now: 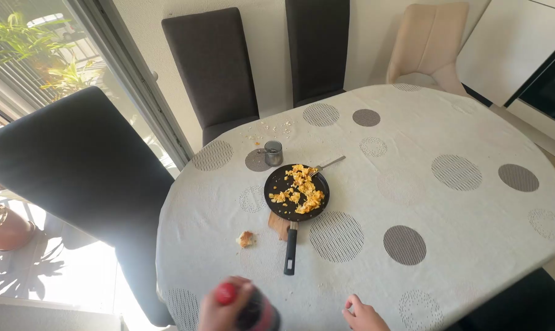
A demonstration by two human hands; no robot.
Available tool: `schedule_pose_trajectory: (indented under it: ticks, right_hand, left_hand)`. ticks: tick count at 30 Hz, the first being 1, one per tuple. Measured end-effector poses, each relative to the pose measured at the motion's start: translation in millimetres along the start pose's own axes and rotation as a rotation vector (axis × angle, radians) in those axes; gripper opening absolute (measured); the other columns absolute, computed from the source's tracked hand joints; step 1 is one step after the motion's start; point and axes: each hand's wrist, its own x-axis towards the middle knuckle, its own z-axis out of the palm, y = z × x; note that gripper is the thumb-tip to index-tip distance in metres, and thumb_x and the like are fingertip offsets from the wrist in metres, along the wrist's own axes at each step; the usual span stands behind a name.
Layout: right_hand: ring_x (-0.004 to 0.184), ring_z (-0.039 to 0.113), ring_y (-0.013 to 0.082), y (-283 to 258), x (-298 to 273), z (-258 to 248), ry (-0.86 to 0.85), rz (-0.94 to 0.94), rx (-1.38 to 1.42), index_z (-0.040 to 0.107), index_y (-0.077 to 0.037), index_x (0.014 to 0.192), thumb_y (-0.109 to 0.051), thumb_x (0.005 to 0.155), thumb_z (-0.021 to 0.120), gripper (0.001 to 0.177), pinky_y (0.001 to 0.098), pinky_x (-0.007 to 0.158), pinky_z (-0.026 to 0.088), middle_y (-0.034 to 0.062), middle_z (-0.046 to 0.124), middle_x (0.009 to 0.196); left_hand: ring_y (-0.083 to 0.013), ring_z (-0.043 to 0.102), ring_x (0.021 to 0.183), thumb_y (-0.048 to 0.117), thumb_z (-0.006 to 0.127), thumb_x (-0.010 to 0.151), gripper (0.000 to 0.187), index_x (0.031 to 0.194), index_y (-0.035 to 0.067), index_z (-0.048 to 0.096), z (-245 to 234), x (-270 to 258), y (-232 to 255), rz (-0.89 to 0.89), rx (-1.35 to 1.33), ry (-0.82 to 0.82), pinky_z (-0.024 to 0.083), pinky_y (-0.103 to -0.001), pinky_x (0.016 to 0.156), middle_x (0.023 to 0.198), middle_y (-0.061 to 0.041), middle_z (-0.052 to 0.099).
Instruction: Clearing items from a dining table and placing them on a kitchen counter and in a drawer.
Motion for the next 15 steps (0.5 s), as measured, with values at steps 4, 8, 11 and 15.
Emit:
schedule_pose_trajectory:
  ticks: [4, 8, 11, 15]
  right_hand:
    - [0.065, 0.056, 0.0048, -14.1, 19.9, -5.5, 0.061, -0.115, 0.029, 0.048, -0.028, 0.105, -0.042, 0.099, 0.048, 0.015, 0.0237, 0.067, 0.043, -0.0118, 0.064, 0.074]
    - [0.057, 0.053, 0.005, -31.8, 34.7, -19.2, 0.114, -0.166, 0.031, 0.054, -0.025, 0.098, -0.031, 0.102, 0.042, 0.014, 0.0255, 0.06, 0.042, -0.0124, 0.072, 0.078]
    - [0.064, 0.06, 0.0041, -30.1, 63.9, -17.8, 0.141, -0.182, 0.118, 0.056, -0.022, 0.098, -0.026, 0.1, 0.042, 0.015, 0.0238, 0.06, 0.042, -0.0088, 0.064, 0.07]
    - [0.055, 0.05, -0.0032, -30.3, 122.4, -22.7, 0.217, -0.255, -0.01, 0.06, -0.024, 0.11, -0.032, 0.106, 0.052, 0.012, 0.0116, 0.047, 0.038, -0.0134, 0.07, 0.086]
  left_hand:
    - [-0.0148, 0.072, 0.086, 0.034, 0.082, 0.081, 0.019, 0.086, 0.016, 0.085, -57.4, 50.5, -33.4, -0.103, 0.189, 0.289, 0.049, -0.029, 0.089, 0.087, -0.002, 0.084]
    - [-0.022, 0.067, 0.086, 0.032, 0.081, 0.084, 0.019, 0.091, 0.014, 0.083, -72.3, 86.6, -60.6, -0.097, 0.163, 0.522, 0.046, -0.034, 0.088, 0.084, -0.01, 0.074]
    - [-0.0293, 0.071, 0.104, 0.054, 0.069, 0.089, 0.043, 0.111, 0.02, 0.083, -100.2, 126.6, -113.4, -0.189, 0.375, 0.616, 0.047, -0.038, 0.1, 0.108, -0.008, 0.08]
    - [-0.0179, 0.075, 0.088, 0.049, 0.058, 0.097, 0.048, 0.084, 0.018, 0.091, -111.0, 125.7, -132.5, -0.074, 0.368, 0.511, 0.047, -0.024, 0.087, 0.086, -0.001, 0.084]
